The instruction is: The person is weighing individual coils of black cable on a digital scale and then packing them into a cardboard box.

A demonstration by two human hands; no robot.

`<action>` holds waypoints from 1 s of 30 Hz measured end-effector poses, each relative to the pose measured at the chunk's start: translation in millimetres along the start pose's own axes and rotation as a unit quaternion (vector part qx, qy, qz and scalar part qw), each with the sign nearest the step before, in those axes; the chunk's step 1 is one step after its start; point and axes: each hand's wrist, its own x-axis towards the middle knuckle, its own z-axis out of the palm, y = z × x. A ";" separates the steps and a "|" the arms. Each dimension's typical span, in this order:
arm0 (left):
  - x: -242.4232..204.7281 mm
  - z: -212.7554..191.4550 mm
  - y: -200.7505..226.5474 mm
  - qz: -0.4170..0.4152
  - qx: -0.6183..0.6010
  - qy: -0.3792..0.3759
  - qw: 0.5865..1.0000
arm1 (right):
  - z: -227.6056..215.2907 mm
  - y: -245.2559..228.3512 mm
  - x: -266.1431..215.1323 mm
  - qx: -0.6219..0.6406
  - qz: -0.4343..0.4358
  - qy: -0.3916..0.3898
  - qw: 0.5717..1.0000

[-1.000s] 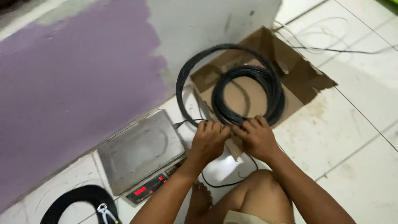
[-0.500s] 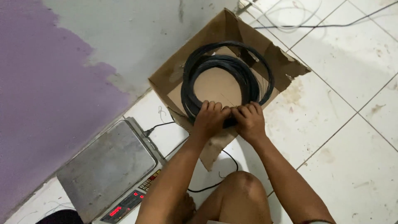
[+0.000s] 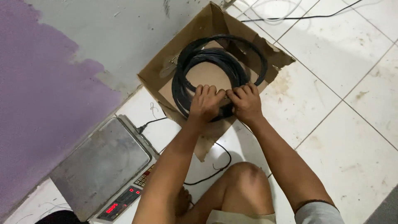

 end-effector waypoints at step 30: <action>-37.6 11.2 11.0 -0.047 -0.002 -0.111 0.993 | 23.7 -2.8 -41.8 -0.039 -0.024 -0.050 0.998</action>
